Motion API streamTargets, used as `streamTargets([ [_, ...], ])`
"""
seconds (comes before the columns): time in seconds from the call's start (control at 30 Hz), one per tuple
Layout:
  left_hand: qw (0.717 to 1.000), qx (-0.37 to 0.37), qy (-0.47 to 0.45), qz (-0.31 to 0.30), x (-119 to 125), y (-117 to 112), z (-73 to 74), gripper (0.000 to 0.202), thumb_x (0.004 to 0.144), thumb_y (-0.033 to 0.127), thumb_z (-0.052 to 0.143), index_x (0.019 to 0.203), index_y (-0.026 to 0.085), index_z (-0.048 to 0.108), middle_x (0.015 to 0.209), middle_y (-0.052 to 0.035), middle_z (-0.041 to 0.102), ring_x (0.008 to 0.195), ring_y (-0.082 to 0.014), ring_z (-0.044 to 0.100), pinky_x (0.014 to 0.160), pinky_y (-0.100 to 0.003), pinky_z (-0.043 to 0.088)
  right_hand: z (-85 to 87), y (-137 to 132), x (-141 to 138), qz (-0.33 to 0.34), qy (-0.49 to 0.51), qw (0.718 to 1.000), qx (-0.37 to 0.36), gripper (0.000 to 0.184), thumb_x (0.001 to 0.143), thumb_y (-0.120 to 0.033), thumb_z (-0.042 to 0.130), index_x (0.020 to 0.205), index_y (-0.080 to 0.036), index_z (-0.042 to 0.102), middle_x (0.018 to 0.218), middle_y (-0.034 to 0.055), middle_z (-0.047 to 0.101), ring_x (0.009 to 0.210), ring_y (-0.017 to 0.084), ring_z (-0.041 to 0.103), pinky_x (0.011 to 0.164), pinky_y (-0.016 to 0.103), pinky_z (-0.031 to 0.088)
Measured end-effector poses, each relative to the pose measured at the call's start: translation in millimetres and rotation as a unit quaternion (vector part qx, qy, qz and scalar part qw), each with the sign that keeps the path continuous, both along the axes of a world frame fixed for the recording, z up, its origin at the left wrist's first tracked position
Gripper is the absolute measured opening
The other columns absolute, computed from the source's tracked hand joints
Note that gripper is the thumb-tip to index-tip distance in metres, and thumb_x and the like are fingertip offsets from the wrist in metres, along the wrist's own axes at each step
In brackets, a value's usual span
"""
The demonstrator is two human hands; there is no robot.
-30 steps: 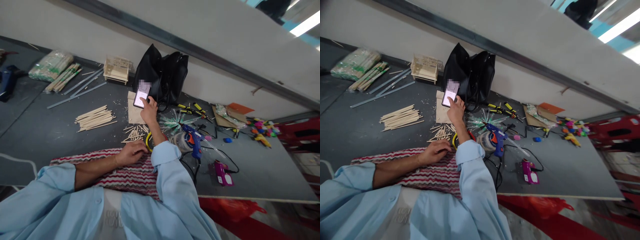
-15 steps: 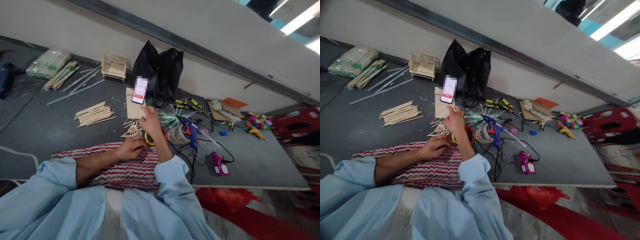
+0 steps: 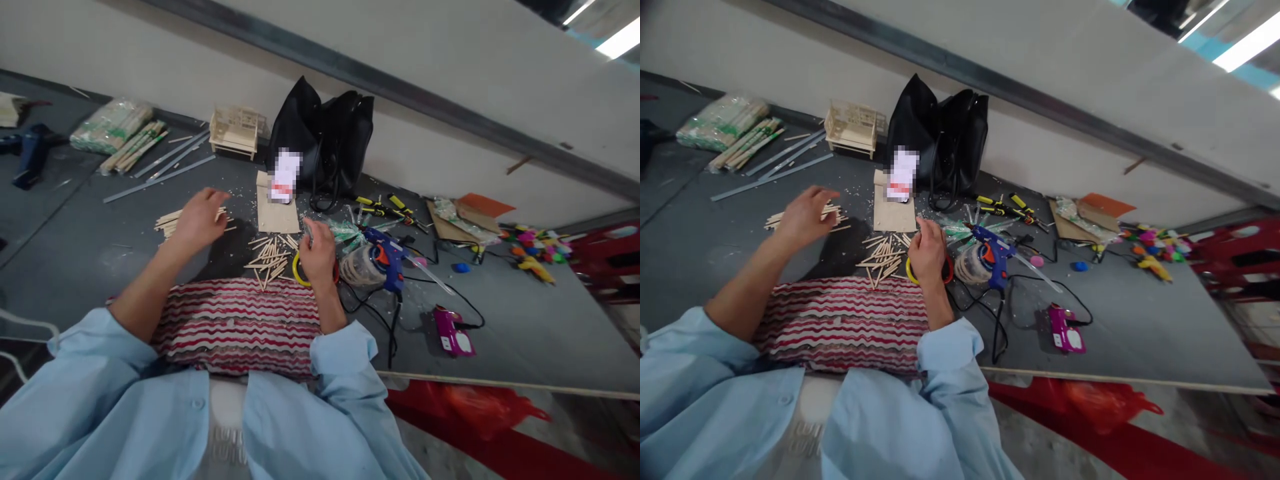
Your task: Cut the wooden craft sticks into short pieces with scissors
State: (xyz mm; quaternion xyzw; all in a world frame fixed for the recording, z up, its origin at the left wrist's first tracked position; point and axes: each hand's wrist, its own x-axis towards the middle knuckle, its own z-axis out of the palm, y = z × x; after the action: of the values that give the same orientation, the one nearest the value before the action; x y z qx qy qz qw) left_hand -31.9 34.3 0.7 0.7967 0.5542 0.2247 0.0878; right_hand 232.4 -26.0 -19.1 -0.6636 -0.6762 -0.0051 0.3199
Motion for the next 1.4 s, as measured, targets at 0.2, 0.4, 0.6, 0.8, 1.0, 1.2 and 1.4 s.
streamTargets([
  [0.2, 0.973, -0.158, 0.163, 0.040, -28.4, 6.2, 6.9, 0.089, 0.080, 0.038, 0.061, 0.155, 0.015, 0.020, 0.152, -0.0231, 0.035, 0.144, -0.0391, 0.029, 0.111, -0.057, 0.031, 4.7, -3.7, -2.8, 0.009, -0.008, 1.000, 0.024, 0.041, 0.090, -0.015, 0.040, 0.124, -0.019, 0.062, 0.121, 0.0118, 0.066, 0.118, 0.023, 0.056, 0.108, 0.043, 0.042],
  [0.4, 0.946, -0.245, 0.210, 0.017, -32.3, 5.3, 4.7, 0.098, 0.077, 0.039, 0.067, 0.157, 0.018, 0.013, 0.152, -0.0234, 0.037, 0.141, -0.0452, 0.031, 0.108, -0.065, 0.029, 5.1, -5.8, -9.3, 0.018, -0.008, 1.000, 0.013, 0.041, 0.090, -0.015, 0.042, 0.126, -0.017, 0.061, 0.123, 0.0122, 0.065, 0.119, 0.023, 0.056, 0.109, 0.042, 0.042],
  [0.6, 0.966, -0.182, 0.182, 0.037, -28.2, 2.5, 8.8, 0.078, 0.076, 0.030, 0.072, 0.143, 0.008, 0.036, 0.137, -0.0300, 0.050, 0.124, -0.0497, 0.048, 0.094, -0.068, 0.041, 2.1, -5.3, -8.9, 0.023, -0.007, 1.000, 0.017, 0.040, 0.090, -0.016, 0.041, 0.125, -0.017, 0.062, 0.121, 0.0118, 0.066, 0.116, 0.023, 0.057, 0.108, 0.042, 0.043],
  [0.8, 0.959, -0.183, 0.205, 0.060, -15.4, 3.3, 7.4, 0.031, 0.080, 0.017, 0.056, 0.111, 0.011, 0.056, 0.111, -0.0243, 0.068, 0.105, -0.0404, 0.064, 0.084, -0.055, 0.050, -1.1, -3.5, -8.3, 0.026, -0.010, 1.000, 0.010, 0.039, 0.089, -0.016, 0.042, 0.122, -0.016, 0.063, 0.119, 0.0125, 0.068, 0.113, 0.024, 0.059, 0.105, 0.043, 0.045],
  [1.0, 0.958, -0.164, 0.215, 0.091, -7.3, 5.0, -2.5, 0.037, 0.078, 0.016, 0.051, 0.114, 0.011, 0.059, 0.106, -0.0233, 0.070, 0.101, -0.0388, 0.067, 0.087, -0.053, 0.047, -4.4, -1.6, -7.6, 0.034, -0.001, 0.999, 0.011, 0.039, 0.089, -0.016, 0.042, 0.122, -0.019, 0.063, 0.118, 0.0113, 0.069, 0.112, 0.023, 0.060, 0.104, 0.043, 0.046],
  [1.2, 0.984, -0.090, 0.075, 0.136, -16.9, 13.9, -8.7, 0.024, 0.078, 0.020, 0.047, 0.095, 0.013, 0.063, 0.105, -0.0212, 0.067, 0.099, -0.0356, 0.066, 0.081, -0.045, 0.051, -5.1, -1.9, -7.0, 0.044, -0.003, 0.999, 0.026, 0.038, 0.090, -0.016, 0.042, 0.121, -0.018, 0.064, 0.116, 0.0115, 0.070, 0.111, 0.023, 0.062, 0.102, 0.042, 0.048],
  [1.4, 0.929, 0.052, -0.358, 0.073, -9.1, 21.1, -11.5, 0.009, 0.073, 0.018, 0.051, 0.081, 0.021, 0.052, 0.081, -0.0024, 0.061, 0.065, -0.0143, 0.059, 0.064, -0.029, 0.050, -5.3, -1.1, -6.7, 0.057, 0.008, 0.998, 0.017, 0.038, 0.090, -0.017, 0.042, 0.121, -0.019, 0.063, 0.114, 0.0106, 0.070, 0.109, 0.023, 0.063, 0.100, 0.042, 0.050],
])
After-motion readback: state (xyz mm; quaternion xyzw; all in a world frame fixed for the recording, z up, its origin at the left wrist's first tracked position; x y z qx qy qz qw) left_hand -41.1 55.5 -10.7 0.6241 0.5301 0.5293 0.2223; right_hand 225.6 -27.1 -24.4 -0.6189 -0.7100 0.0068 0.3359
